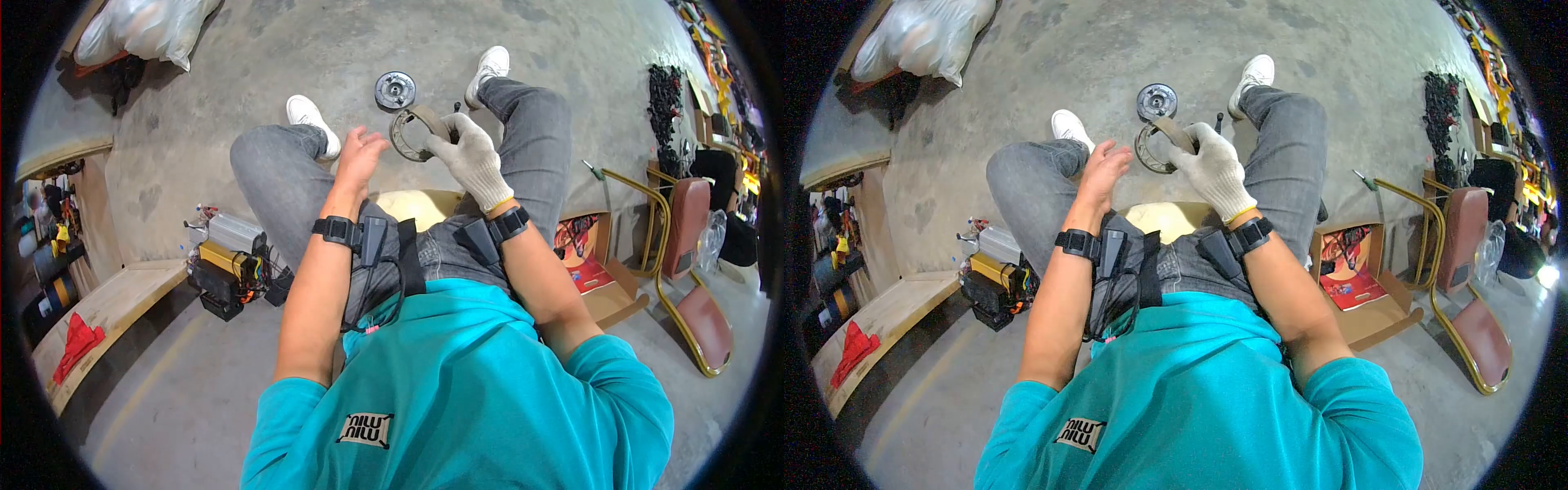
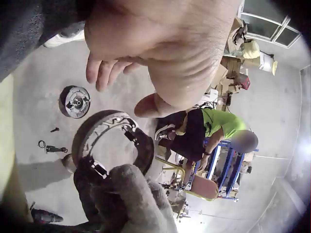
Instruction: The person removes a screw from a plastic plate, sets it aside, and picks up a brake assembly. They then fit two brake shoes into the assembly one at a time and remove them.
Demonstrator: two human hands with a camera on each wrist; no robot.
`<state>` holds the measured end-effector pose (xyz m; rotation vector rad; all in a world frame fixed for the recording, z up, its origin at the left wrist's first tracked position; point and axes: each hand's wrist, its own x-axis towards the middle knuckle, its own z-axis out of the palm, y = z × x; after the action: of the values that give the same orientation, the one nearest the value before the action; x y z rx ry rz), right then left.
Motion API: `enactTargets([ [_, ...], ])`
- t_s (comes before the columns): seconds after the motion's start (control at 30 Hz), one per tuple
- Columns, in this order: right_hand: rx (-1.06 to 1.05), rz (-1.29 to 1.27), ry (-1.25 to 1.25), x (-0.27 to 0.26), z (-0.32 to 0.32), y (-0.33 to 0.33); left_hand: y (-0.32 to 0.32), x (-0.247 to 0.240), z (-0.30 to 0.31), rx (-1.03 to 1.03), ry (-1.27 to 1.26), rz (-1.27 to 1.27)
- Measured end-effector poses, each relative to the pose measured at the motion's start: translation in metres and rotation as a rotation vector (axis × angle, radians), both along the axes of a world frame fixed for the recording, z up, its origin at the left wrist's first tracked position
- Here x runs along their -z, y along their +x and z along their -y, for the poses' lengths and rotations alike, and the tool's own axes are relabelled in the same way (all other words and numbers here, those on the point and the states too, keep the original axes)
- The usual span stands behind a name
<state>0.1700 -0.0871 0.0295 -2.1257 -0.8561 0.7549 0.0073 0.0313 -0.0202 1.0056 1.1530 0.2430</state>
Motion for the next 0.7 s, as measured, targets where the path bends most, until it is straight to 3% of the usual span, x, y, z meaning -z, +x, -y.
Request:
enactTargets([
  [0.1,0.016,-0.116,0.024,0.016,0.004,0.007,0.004,-0.002,0.001,0.017,-0.11,0.073],
  [0.3,0.145,-0.454,0.063,-0.007,0.002,0.005,0.001,-0.007,-0.004,0.054,-0.285,0.361],
  [0.63,0.125,-0.463,0.059,-0.001,0.003,0.007,0.002,-0.014,-0.003,0.087,-0.229,0.375],
  [0.7,0.016,-0.44,0.023,-0.008,0.002,0.007,0.002,-0.012,-0.003,0.088,-0.197,0.363],
])
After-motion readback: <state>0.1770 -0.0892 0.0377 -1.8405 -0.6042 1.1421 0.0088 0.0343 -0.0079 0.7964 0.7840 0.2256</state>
